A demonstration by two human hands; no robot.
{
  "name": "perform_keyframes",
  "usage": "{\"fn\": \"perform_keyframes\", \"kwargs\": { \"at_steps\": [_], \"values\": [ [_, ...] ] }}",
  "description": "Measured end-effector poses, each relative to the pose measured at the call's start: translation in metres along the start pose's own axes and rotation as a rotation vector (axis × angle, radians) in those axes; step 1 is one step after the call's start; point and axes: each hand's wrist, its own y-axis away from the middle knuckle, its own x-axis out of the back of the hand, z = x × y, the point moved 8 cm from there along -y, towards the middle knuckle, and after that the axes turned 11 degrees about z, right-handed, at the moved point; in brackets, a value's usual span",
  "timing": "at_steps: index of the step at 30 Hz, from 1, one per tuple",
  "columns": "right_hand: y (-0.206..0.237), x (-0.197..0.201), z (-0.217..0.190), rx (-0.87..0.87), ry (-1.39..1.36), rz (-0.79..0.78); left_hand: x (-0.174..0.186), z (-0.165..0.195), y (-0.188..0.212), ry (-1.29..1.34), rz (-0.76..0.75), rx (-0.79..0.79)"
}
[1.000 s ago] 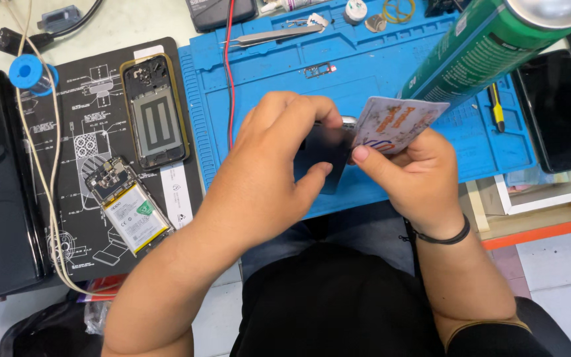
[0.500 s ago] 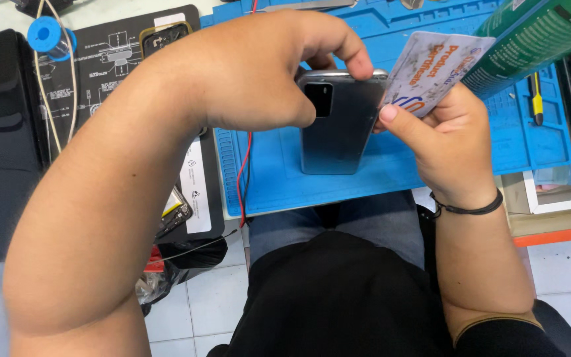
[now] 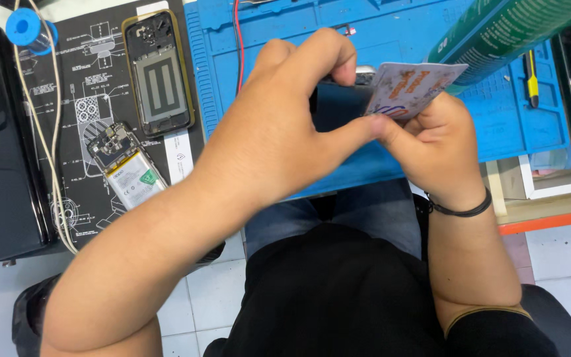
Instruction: The person uses a plastic card and compressed air to pry open the back cover of a smartphone. Then, using a screwdriver, they remove screws and lift internal components to access the battery area.
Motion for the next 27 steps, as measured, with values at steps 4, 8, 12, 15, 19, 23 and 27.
{"fn": "perform_keyframes", "kwargs": {
  "at_steps": [4, 8, 12, 15, 19, 23, 27],
  "values": [
    [0.004, 0.002, -0.002, 0.07, 0.171, -0.007, -0.008, 0.005, 0.006, -0.102, 0.167, 0.072],
    [0.006, -0.001, -0.011, 0.164, 0.253, -0.014, -0.009, 0.007, 0.01, -0.13, 0.223, 0.089],
    [0.008, -0.003, -0.013, 0.175, 0.318, -0.019, -0.01, 0.007, 0.015, -0.134, 0.255, 0.084],
    [0.009, -0.002, -0.013, 0.177, 0.309, -0.024, -0.012, 0.008, 0.019, -0.099, 0.275, 0.091],
    [0.012, -0.003, -0.013, 0.226, 0.311, -0.06, -0.013, 0.011, 0.022, -0.057, 0.287, 0.07],
    [0.014, 0.0, -0.004, 0.161, 0.301, -0.076, -0.01, 0.015, 0.023, -0.068, 0.283, 0.047],
    [0.012, 0.002, 0.0, 0.133, 0.344, -0.099, -0.009, 0.016, 0.024, -0.066, 0.293, 0.053]
  ]
}}
